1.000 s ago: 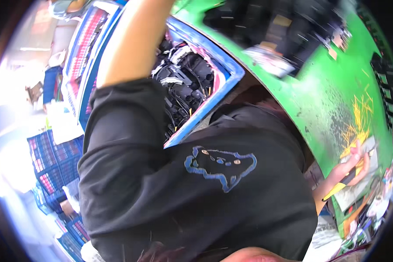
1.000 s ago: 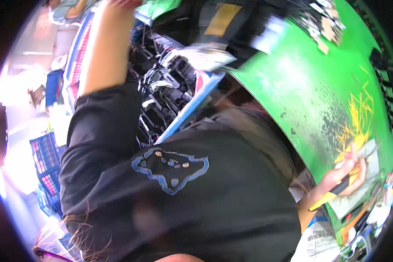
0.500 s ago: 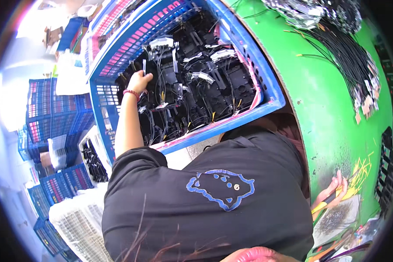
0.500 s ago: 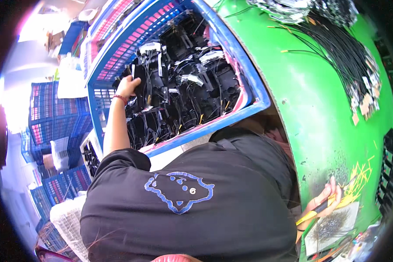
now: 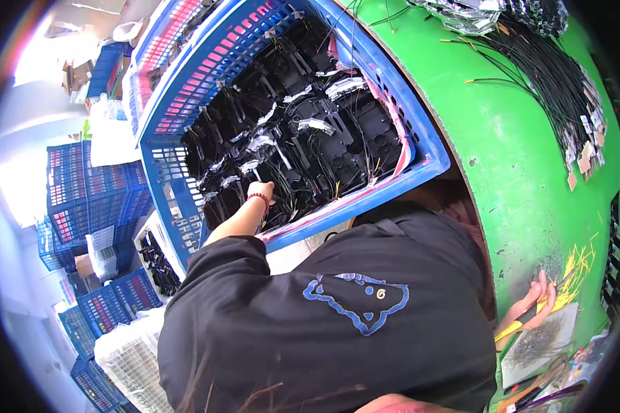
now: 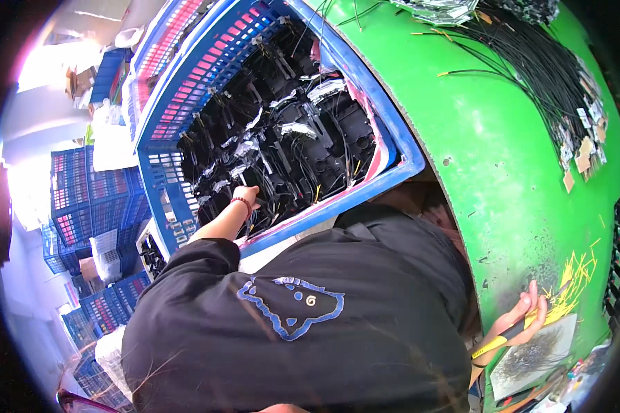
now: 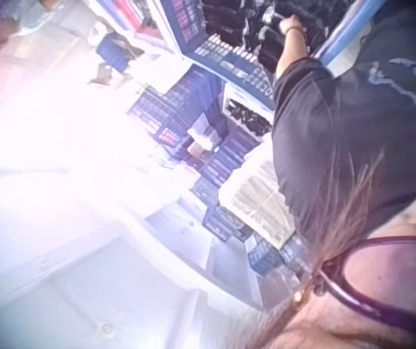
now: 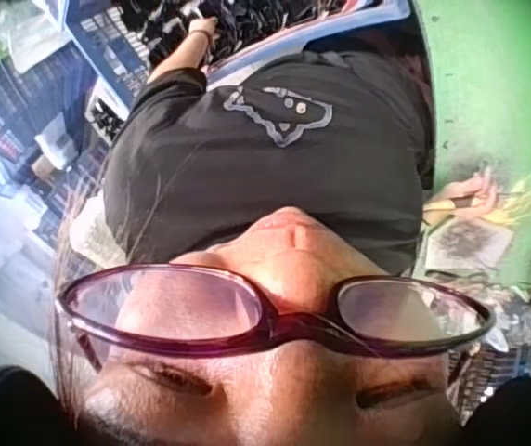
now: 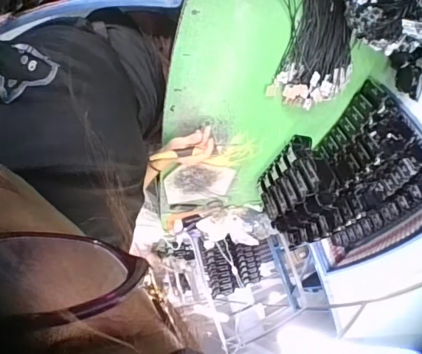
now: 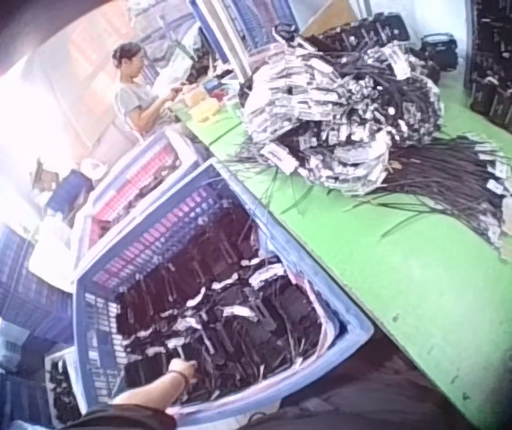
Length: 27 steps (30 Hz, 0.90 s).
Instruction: The person picks up a black plastic housing from a blue crate and places it on a table, then solders wires onto several circuit boards. They finish by fitting one of the boards into the housing and soldering additional wires to it.
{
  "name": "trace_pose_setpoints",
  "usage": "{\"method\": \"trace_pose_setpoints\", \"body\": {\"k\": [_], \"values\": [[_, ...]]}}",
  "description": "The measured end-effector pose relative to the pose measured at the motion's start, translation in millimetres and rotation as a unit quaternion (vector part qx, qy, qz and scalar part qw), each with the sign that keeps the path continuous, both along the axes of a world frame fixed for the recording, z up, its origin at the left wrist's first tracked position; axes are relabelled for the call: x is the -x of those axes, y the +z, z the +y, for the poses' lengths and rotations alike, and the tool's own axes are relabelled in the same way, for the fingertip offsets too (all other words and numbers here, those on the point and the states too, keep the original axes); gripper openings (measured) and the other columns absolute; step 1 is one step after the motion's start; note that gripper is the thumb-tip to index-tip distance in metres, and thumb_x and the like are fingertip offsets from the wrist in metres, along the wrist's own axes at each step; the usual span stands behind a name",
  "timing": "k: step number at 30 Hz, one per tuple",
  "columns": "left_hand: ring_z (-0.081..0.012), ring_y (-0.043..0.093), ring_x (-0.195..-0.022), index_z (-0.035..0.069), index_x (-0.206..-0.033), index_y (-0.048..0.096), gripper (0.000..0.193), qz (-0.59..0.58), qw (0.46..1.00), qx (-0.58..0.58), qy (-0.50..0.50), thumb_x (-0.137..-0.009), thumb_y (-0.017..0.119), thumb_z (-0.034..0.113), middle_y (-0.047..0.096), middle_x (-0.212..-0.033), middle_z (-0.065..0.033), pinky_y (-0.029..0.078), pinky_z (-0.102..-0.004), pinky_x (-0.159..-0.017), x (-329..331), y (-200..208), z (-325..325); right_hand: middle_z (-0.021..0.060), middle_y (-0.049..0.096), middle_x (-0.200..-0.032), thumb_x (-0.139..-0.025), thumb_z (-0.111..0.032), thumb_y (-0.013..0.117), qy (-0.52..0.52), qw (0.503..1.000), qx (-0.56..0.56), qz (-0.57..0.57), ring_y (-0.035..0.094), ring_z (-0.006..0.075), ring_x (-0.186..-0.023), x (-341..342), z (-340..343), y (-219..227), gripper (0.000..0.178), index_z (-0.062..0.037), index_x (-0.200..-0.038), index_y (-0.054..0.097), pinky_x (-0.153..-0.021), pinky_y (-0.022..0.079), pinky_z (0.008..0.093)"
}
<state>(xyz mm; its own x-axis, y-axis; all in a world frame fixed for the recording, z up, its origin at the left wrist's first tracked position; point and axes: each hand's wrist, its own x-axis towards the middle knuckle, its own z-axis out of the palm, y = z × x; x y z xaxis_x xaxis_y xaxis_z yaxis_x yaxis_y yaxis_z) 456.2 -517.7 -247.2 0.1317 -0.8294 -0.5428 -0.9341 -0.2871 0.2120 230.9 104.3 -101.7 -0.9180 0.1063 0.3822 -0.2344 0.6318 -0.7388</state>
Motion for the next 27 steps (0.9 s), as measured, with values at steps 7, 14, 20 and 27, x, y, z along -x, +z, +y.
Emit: {"method": "trace_pose_setpoints", "body": {"k": [7, 14, 20, 27], "values": [[-0.0245, 0.068, -0.069, 0.001, -0.104, 0.066, 0.028, -0.096, 0.985, -0.045, -0.137, -0.087, 0.063, 0.024, 0.069, -0.088, -0.0125, 0.057, -0.0388, -0.056, 13.6, -48.5, -22.6, 0.0261, 0.066, -0.105, -0.097, -0.008, 0.055, -0.046, 0.998, 0.013, 0.034, 0.064, 0.0237, -0.084, -7.6, 2.8, 10.1, 0.029, 0.0091, -0.119, 0.045, -0.075, 0.052, 0.0304], [-0.0259, 0.069, -0.083, 0.01, -0.08, 0.074, 0.032, -0.273, 0.715, -0.072, -0.64, -0.076, 0.068, 0.041, 0.071, -0.081, -0.0104, 0.055, -0.0403, -0.076, 72.2, 47.2, -104.4, 0.0185, 0.068, -0.103, -0.09, 0.002, 0.058, 0.002, 1.0, -0.007, -0.008, 0.067, 0.0241, -0.097, -4.2, -7.9, 5.6, 0.023, 0.0028, -0.113, 0.053, -0.086, 0.052, 0.0336], [-0.011, 0.055, -0.058, -0.001, -0.083, 0.064, 0.01, 0.347, 0.638, 0.188, -0.662, -0.085, 0.065, 0.008, 0.06, -0.065, -0.006, 0.045, -0.0269, -0.055, 349.7, 227.6, 125.7, 0.0127, 0.072, -0.095, -0.084, -0.001, 0.064, -0.032, 0.996, -0.004, 0.083, 0.062, 0.0173, -0.067, -3.7, -17.8, 15.8, 0.017, 0.0005, -0.101, 0.066, -0.062, 0.05, 0.0269], [-0.0283, 0.063, -0.076, 0.005, -0.089, 0.067, 0.017, 0.455, 0.188, 0.087, -0.866, -0.073, 0.073, 0.007, 0.064, -0.082, -0.0088, 0.052, -0.0357, -0.067, 466.4, 226.9, 369.9, 0.0128, 0.071, -0.092, -0.078, 0.007, 0.064, -0.057, 0.993, -0.023, 0.099, 0.061, 0.0188, -0.063, 4.8, -8.7, 21.9, 0.022, -0.0003, -0.099, 0.065, -0.059, 0.048, 0.0273]]}}
